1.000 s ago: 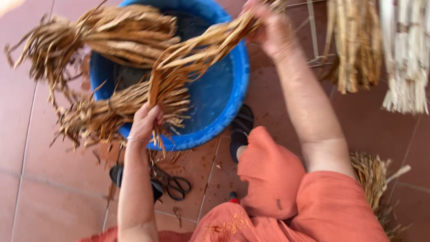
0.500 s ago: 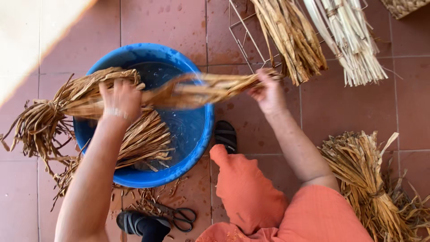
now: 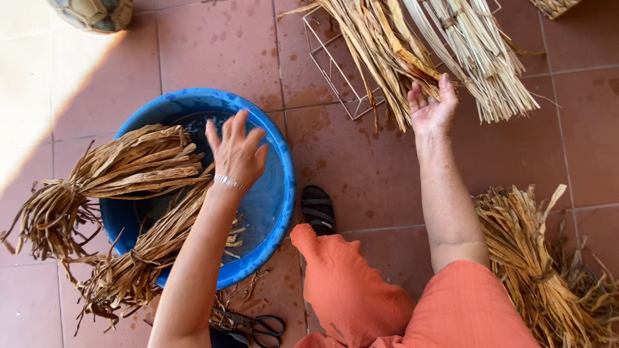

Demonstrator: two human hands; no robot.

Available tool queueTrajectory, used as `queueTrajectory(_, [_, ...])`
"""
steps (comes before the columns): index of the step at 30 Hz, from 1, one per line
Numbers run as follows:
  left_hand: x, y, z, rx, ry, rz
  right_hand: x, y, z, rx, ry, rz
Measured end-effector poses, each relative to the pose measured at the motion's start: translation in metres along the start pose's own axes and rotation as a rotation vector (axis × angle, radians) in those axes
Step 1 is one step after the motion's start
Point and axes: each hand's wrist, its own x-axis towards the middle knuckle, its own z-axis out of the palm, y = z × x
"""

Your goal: The person repeatedly submerges and lifts dried plant strips in a blue basin of water, handling them by hand to soak and separate the strands. The person occasionally gathers and repositions the strips within the basin.

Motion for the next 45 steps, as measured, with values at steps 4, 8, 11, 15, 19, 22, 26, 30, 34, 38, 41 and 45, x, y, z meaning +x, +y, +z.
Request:
queueTrajectory(4, [-0.061, -0.024, 0.035, -0.058, -0.115, -0.194, 0.008, 0.001, -0.013, 0.105, -0.092, 0.024])
queueTrajectory(8, [-0.092, -0.021, 0.066, -0.145, -0.115, -0.252, 0.009, 0.008, -0.006, 0.234, -0.042, 0.040])
queueTrajectory(11, [-0.104, -0.001, 0.085, -0.299, -0.110, -0.273, 0.001, 0.013, -0.007, 0.160, -0.172, 0.042])
queueTrajectory(15, [-0.126, 0.014, 0.089, -0.407, -0.188, -0.310, -0.022, 0.009, -0.029, -0.149, -0.029, 0.041])
queueTrajectory(19, [-0.163, 0.009, 0.081, -0.515, -0.228, -0.476, -0.035, -0.003, -0.073, -0.397, 0.039, 0.003])
queueTrajectory(22, [-0.190, 0.003, 0.082, -0.572, -0.179, -0.562, -0.035, -0.004, -0.102, -0.556, 0.064, -0.162])
queueTrajectory(26, [-0.227, 0.000, 0.098, -0.614, -0.094, -0.680, -0.031, 0.008, -0.106, -0.520, -0.121, -0.198])
queueTrajectory(30, [-0.251, -0.005, 0.117, -0.640, -0.002, -0.767, -0.039, 0.046, -0.049, -0.652, -0.491, -0.109])
queueTrajectory(34, [-0.268, -0.020, 0.120, -0.636, 0.194, -0.881, -0.079, 0.095, 0.035, -0.861, -0.850, -0.036])
queueTrajectory(38, [-0.285, -0.042, 0.107, -0.792, 0.499, -1.103, -0.138, 0.138, 0.107, -1.238, -1.231, -0.011])
queueTrajectory(41, [-0.297, -0.063, 0.089, -0.917, 0.773, -1.328, -0.181, 0.168, 0.144, -1.474, -1.607, -0.063])
queueTrajectory(45, [-0.308, -0.085, 0.065, -0.568, 0.839, -1.335, -0.230, 0.215, 0.172, -1.777, -2.037, -0.220])
